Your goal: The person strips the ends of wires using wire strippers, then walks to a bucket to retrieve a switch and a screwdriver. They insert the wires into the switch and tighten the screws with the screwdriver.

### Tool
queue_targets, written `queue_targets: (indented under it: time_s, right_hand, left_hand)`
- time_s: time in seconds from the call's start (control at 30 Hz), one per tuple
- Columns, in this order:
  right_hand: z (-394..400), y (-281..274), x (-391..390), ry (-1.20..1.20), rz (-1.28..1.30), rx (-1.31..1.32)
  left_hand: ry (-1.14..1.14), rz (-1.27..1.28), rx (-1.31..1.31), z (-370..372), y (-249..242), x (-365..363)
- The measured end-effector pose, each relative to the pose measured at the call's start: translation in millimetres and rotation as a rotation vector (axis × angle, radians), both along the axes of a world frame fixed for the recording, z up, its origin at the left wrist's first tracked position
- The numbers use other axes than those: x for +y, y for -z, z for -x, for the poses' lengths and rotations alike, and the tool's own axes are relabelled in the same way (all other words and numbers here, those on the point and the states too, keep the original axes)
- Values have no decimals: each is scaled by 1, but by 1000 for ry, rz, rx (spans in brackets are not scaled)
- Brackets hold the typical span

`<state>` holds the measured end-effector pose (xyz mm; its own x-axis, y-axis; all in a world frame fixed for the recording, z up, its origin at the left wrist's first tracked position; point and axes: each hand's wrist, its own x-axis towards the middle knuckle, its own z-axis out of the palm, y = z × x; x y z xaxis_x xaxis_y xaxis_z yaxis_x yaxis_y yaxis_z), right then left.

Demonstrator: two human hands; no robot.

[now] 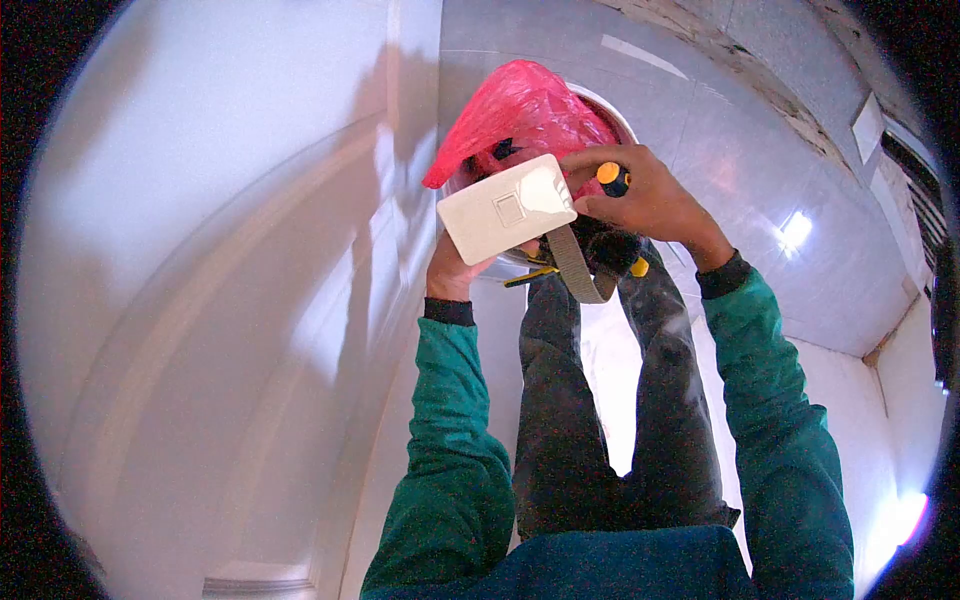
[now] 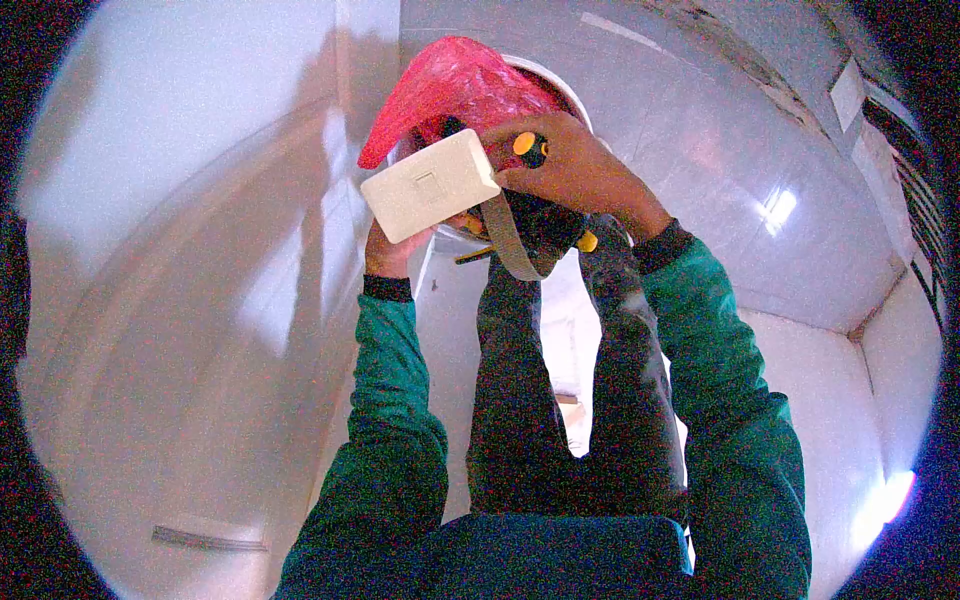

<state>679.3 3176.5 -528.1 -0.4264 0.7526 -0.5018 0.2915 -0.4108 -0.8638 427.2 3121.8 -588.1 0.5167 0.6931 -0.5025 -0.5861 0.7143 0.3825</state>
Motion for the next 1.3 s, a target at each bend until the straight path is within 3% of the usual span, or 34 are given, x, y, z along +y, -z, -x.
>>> queue_targets:
  time_s: [0.1, 0.3, 0.37, 0.47, 0.6, 0.67, 0.77, 0.8, 0.83, 0.9, 0.97, 1.0, 1.07, 1.17, 1.23, 1.27, 1.3]
  right_hand:
    - [-6, 2, 0, -6, 3, 35]
    - [-11, 10, -7, -12, -72, -62]
    - [-13, 16, -8, -11, -95, -82]
    - [-12, 31, -8, -57, -170, -40]
    - [0, 38, 0, -271, -247, -105]
    - [6, 38, 4, -347, -241, -152]
    - [7, 41, 7, -453, -294, -247]
    - [9, 43, 9, -567, -346, -427]
    - [7, 44, 12, -682, -397, -606]
    - [4, 53, 13, -631, -441, -719]
    - [-1, 64, 14, -580, -489, -828]
    - [-2, 69, 14, -581, -495, -833]
    - [-5, 68, 17, -585, -499, -839]
    - [-10, 55, 19, -720, -439, -772]
    - [-20, 56, 14, -678, -469, -481]
    - [-23, 56, 10, -683, -469, -480]
    - [-26, 55, 6, -677, -417, -428]
  left_hand:
    - [8, -165, -87, -1, 2, -2]
    - [-20, 88, -94, 2, 10, -6]
    - [70, -41, 158, 4, 11, -8]
    - [-31, 73, -6, 11, 19, -8]
    - [-33, 62, 15, 9, 13, -1]
    - [-163, 228, -86, 10, 20, -2]
    - [-139, 88, -149, 7, 22, 2]
    - [-141, 89, -154, 6, 22, 5]
    - [-160, 144, -53, 2, 20, 10]
    - [-182, 198, 44, -9, 23, 19]
    - [70, 239, 518, -23, 41, 34]
    - [66, 85, 558, -19, 66, 27]
    - [-52, 72, 587, -32, 76, 33]
    - [-228, 6, 680, -59, 52, 43]
    - [-70, -84, 1049, -69, 33, 53]
    - [123, -255, 1245, -63, 53, 49]
    - [121, -252, 1244, -66, 61, 41]
